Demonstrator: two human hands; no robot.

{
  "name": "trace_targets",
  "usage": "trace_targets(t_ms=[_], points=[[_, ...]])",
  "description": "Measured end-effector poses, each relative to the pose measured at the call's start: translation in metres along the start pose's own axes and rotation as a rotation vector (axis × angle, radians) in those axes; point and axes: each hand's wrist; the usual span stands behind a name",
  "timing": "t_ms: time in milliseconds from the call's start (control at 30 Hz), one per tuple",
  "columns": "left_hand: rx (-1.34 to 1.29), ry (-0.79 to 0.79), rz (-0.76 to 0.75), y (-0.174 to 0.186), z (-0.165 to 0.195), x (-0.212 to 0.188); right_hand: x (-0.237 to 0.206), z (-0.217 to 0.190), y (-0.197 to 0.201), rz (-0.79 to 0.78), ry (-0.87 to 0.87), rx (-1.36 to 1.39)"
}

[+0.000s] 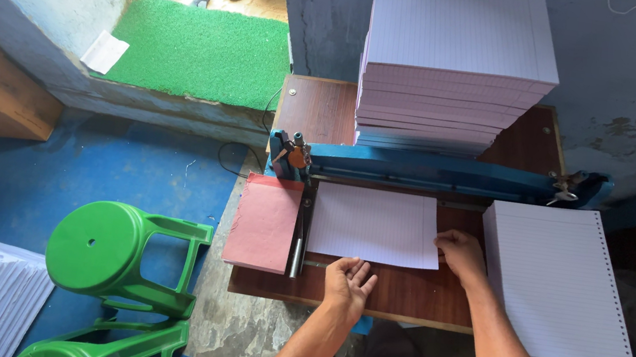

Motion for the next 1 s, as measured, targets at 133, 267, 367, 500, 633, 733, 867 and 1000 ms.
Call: trace_targets(t_ms=[133,267,367,500,633,733,867,1000], points=[[0.000,-0.006,-0.012,0.003,0.000,0.002,0.001,0.004,0.000,0.002,-0.028,0.017],[-0.012,0.006,-0.004,0.007,0.001,0.004,0.004,0.007,0.003,-0.049,-0.129,0.183],[-0.010,0.029,-0.002,0.006,0.000,0.007,0.009,0.011,0.005,-0.098,-0.303,0.211],[0.010,0.013,-0.037,0.007,-0.003,0.010,0.011,0.026,0.007,-0.157,-0.397,0.296],[0.312,-0.141,-0.001,0.011,-0.004,-0.002,0.013,0.043,0.009,-0.172,-0.351,0.299],[0.888,-0.617,-0.046,0.013,-0.009,-0.025,0.012,0.055,0.017,-0.168,-0.363,0.306],[1.654,-1.544,-0.342,0.007,-0.007,-0.043,0.008,0.068,0.026,-0.168,-0.387,0.370],[1.742,-1.837,-0.481,-0.011,-0.014,-0.036,0.009,0.075,0.031,-0.154,-0.414,0.449]])
Point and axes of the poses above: each hand's wrist, its own x-axis towards the middle knuckle, its own y-axis out of the back of the hand, z = x × y, and after that the axes turned 13 degrees about z, right-handed
